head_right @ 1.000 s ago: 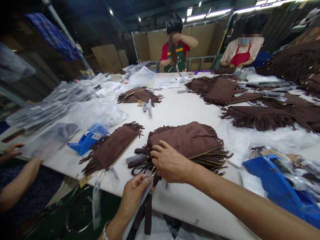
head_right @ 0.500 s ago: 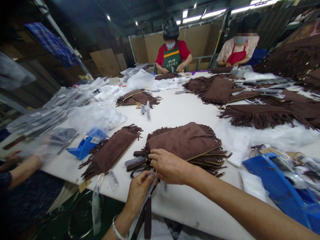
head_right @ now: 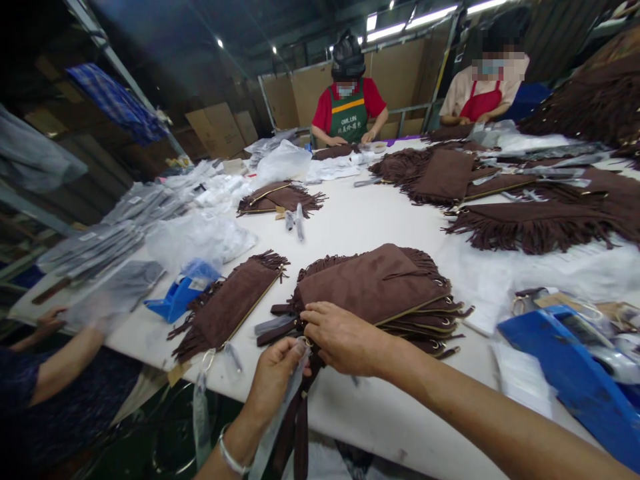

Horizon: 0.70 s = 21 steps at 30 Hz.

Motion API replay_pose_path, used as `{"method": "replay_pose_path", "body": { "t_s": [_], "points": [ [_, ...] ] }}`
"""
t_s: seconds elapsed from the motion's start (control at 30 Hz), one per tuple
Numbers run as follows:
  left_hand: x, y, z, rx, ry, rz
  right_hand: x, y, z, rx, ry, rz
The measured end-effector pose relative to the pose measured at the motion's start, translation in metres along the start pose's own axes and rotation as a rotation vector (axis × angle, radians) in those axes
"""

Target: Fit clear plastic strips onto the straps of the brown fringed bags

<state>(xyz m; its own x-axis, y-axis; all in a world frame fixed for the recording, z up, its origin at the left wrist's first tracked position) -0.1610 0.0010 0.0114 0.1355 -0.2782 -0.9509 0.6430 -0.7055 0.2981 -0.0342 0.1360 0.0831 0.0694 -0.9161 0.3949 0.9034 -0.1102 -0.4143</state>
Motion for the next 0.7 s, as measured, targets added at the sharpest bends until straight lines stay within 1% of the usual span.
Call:
{"method": "replay_pose_path", "body": {
  "t_s": [0.07, 0.23, 0.37, 0.43, 0.5, 0.53, 0.6, 0.63, 0.7],
  "points": [
    [-0.001, -0.002, -0.005, 0.005, 0.033, 0.038, 0.0, 0.001, -0.001, -0.004, -0.016, -0.002],
    [-0.007, -0.006, -0.014, 0.041, 0.08, 0.018, -0.001, 0.005, -0.003, -0.054, -0.046, -0.027],
    [-0.013, -0.006, -0.019, 0.062, 0.123, 0.053, -0.004, 0.005, -0.008, -0.062, -0.033, -0.011],
    [-0.015, -0.006, -0.02, 0.081, 0.135, 0.068, 0.001, 0.007, -0.009, -0.062, 0.005, -0.009],
    [-0.016, -0.006, -0.019, 0.087, 0.149, 0.062, 0.015, 0.014, -0.01, -0.105, 0.056, -0.048],
    [-0.015, -0.007, -0.018, 0.083, 0.156, 0.06, 0.025, 0.02, -0.011, -0.151, 0.072, -0.094],
    [-0.013, -0.007, -0.016, 0.078, 0.182, 0.085, 0.047, 0.036, -0.017, -0.273, 0.05, -0.261],
    [-0.013, -0.007, -0.015, 0.082, 0.192, 0.119, 0.058, 0.046, -0.023, -0.328, 0.003, -0.376],
    [-0.012, -0.007, -0.016, 0.093, 0.204, 0.206, 0.075, 0.065, -0.044, -0.411, -0.15, -0.651]
  ]
}}
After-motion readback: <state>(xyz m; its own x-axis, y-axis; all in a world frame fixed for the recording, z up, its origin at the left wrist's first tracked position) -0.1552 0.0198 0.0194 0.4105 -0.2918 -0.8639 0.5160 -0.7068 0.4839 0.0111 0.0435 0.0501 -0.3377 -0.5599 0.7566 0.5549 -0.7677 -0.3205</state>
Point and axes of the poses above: each hand's wrist, its own y-axis away from the middle knuckle, its own z-axis out of the back of the hand, x = y × z, the point moved 1 cm from there along -y, towards the middle knuckle, and after that the axes turned 15 degrees about -x, right-handed, at the moved point
